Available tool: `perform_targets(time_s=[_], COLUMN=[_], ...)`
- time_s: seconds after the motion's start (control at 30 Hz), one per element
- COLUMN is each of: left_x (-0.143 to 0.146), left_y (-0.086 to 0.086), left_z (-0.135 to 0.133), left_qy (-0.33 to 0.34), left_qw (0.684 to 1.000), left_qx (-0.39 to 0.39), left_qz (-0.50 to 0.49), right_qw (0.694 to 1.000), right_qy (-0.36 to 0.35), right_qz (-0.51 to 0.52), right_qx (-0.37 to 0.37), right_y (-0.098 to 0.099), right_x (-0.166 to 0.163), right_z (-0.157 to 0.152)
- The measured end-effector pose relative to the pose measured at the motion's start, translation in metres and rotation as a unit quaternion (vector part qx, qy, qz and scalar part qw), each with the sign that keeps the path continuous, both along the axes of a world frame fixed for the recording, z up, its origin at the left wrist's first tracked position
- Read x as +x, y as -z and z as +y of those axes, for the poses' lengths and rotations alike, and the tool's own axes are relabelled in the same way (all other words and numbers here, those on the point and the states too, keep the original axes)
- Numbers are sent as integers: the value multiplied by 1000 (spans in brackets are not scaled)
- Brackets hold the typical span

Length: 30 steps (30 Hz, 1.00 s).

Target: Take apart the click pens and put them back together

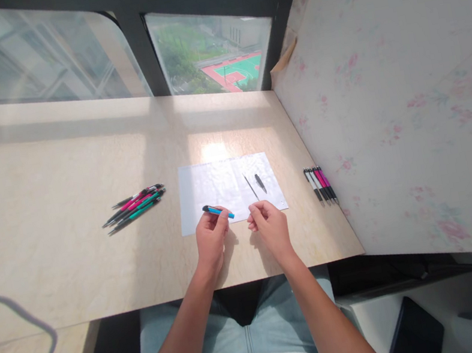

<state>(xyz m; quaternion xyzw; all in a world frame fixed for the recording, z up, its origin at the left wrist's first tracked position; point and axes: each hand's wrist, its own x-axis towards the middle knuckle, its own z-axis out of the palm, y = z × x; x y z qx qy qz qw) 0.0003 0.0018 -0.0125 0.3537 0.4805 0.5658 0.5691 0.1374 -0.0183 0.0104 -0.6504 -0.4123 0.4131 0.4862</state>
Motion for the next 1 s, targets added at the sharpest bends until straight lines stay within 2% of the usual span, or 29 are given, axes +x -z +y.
perform_targets(time_s=[0.03, 0.1, 0.17, 0.4, 0.5, 0.67, 0.83, 1.0], left_x=[0, 0, 0, -2, -2, -1, -1, -1], left_y=[0, 1, 2, 7, 7, 6, 4, -1], left_z=[0, 0, 0, 0, -1, -1, -1, -2], left_qy=[2, 9, 14, 24, 24, 27, 39, 70], left_qw=[1000, 1000, 1000, 999, 998, 998, 997, 983], left_qx=[-1, -2, -4, 0, 1, -5, 2, 39], left_qz=[-1, 3, 10, 48, 50, 51, 68, 163], right_qw=[996, 967, 937, 869, 854, 862, 891, 920], right_qy=[-14, -40, -67, -113, -120, -110, -55, -25], right_qz=[-93, -249, -342, -481, -505, -495, -450, -388], right_qx=[8, 23, 26, -7, -15, 4, 26, 56], right_y=[1, 1, 2, 2, 0, 2, 10, 23], right_x=[3, 9, 13, 12, 11, 19, 30, 34], right_z=[4, 14, 27, 68, 74, 61, 21, -16])
